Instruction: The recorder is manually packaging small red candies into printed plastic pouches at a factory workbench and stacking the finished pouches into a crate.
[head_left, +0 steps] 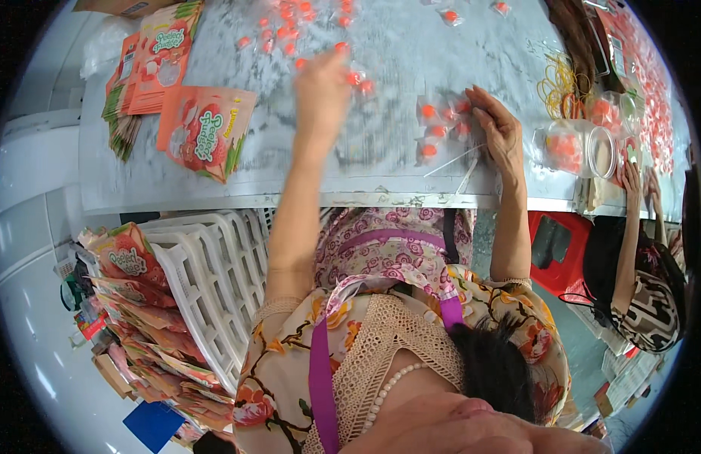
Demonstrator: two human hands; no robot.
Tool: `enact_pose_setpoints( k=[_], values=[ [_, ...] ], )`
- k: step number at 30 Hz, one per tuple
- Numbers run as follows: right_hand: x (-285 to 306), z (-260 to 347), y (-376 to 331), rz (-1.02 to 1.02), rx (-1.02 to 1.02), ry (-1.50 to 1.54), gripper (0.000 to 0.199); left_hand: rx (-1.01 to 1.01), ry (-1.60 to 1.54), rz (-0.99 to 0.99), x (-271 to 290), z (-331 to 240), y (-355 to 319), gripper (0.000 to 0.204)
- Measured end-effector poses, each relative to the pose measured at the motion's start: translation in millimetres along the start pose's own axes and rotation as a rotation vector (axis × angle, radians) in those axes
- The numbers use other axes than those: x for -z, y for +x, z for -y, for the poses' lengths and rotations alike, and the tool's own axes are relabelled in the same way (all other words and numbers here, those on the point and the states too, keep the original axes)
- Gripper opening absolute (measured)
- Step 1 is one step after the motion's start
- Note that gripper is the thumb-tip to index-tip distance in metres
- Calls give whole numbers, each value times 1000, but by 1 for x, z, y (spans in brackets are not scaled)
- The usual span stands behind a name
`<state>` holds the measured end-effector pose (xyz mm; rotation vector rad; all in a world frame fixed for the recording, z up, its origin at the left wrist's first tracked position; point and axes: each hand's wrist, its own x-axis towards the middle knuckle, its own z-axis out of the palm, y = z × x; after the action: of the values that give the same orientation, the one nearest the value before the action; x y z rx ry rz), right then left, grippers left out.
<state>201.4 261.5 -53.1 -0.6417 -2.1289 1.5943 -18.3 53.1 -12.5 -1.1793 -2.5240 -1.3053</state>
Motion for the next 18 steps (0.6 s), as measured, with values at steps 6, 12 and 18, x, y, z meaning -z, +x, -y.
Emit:
enact_pose_setpoints(
  k=[6,12,18],
  values=[
    [-3,-2,5,-15,-10,42,36,-81,326,56,28,80,13,28],
    [-2,5,5,3,-32,11,35,70,76,116,25,64,22,27],
    [-6,0,5,-34,-47,52,34,-231,53,122,-8,84,24,29]
  ],
)
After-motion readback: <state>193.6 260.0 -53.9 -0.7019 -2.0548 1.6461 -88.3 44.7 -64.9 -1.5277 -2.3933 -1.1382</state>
